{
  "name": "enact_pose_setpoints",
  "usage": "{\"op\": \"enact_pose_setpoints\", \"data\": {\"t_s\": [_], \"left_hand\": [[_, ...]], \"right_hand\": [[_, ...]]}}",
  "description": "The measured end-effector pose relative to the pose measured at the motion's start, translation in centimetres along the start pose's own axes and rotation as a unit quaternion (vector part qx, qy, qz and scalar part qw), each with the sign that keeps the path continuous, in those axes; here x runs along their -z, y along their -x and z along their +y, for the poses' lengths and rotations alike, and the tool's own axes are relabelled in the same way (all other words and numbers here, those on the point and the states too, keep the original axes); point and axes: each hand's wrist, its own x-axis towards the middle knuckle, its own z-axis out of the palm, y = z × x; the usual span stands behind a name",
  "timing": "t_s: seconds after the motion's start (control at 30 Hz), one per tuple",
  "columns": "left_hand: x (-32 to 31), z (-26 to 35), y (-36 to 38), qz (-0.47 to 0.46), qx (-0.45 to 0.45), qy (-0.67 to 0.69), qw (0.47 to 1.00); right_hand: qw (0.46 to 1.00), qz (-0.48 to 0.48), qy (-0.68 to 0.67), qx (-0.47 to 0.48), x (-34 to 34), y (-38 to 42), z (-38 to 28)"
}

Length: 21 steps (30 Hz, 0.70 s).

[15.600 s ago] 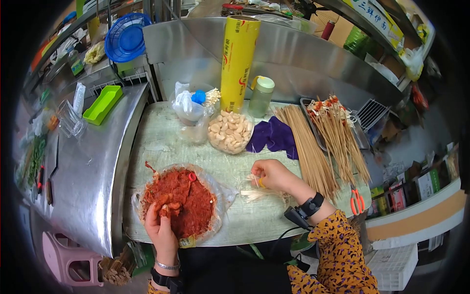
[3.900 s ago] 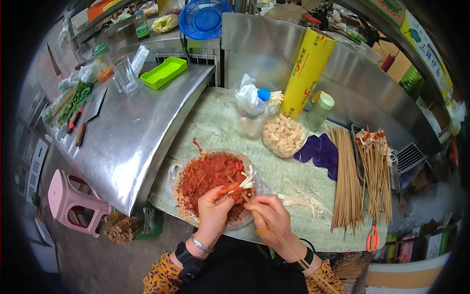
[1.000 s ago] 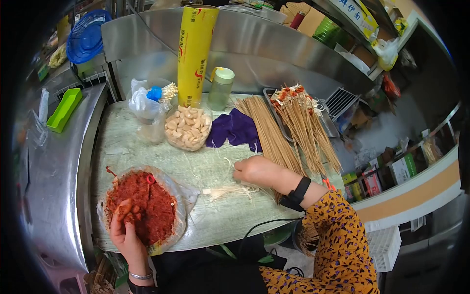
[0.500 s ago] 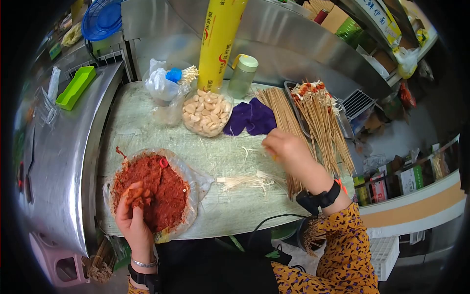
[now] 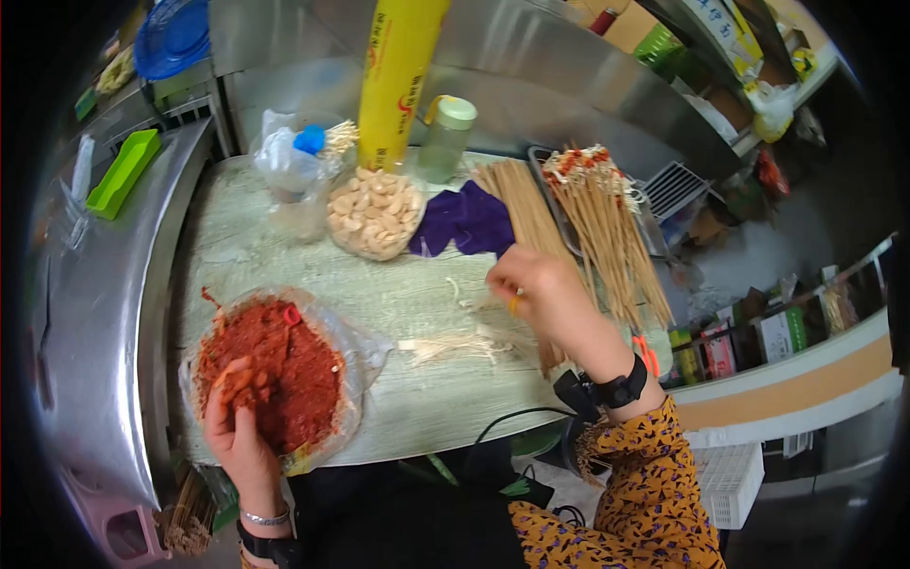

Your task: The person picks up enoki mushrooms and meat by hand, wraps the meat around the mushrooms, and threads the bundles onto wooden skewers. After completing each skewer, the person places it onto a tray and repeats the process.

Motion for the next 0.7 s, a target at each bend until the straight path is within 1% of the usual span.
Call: {"op": "enact_pose_setpoints", "data": {"t_s": [0.03,0.07,0.13,0.17,0.2,0.27,0.3,0.37,0.4,0.47,0.5,0.53,0.6,0.7], "left_hand": [[0.1,-0.2,0.0,0.003,-0.001,0.003,1.000],[0.1,-0.4,0.0,0.007,-0.003,0.004,1.000],[0.2,-0.3,-0.1,-0.003,0.005,0.012,1.000],[0.2,-0.3,-0.1,-0.006,0.002,0.005,1.000],[0.3,-0.3,0.0,-0.008,-0.001,-0.003,1.000],[0.1,-0.2,0.0,0.000,0.006,-0.013,1.000],[0.2,-0.3,0.0,0.001,0.002,-0.016,1.000],[0.4,-0.4,0.0,0.003,-0.004,-0.021,1.000],[0.4,-0.4,0.0,0.002,-0.006,-0.019,1.000],[0.2,-0.5,0.0,0.000,-0.009,-0.018,1.000],[0.1,-0.4,0.0,0.000,0.002,-0.006,1.000],[0.2,-0.2,0.1,0.003,0.014,0.002,1.000],[-0.1,0.3,0.0,-0.007,-0.007,-0.025,1.000],[0.0,0.1,-0.1,-0.001,-0.005,-0.024,1.000]], "right_hand": [[0.998,0.059,-0.008,-0.010,1.3,0.0,-0.1],[0.998,0.063,-0.001,-0.014,2.3,0.2,0.0],[0.986,0.121,0.110,-0.019,3.9,0.7,0.2],[0.977,0.119,0.176,-0.018,4.6,1.0,-0.1],[0.977,0.118,0.176,-0.019,4.7,1.2,-0.4],[0.968,0.110,0.226,-0.012,4.4,1.5,-1.0],[0.969,0.109,0.222,-0.012,3.9,1.7,-0.8],[0.992,0.044,0.120,-0.011,2.4,1.9,0.2],[0.992,0.045,0.120,-0.010,1.5,2.0,0.7],[0.992,-0.033,0.120,-0.010,0.0,2.2,1.3],[0.995,-0.046,0.088,-0.022,-0.1,2.2,1.2],[0.995,-0.047,0.082,-0.018,-0.2,2.0,0.8],[0.998,0.010,-0.028,-0.054,-0.1,1.2,-0.1],[0.992,0.026,-0.101,-0.064,0.9,0.4,-2.3]]}}
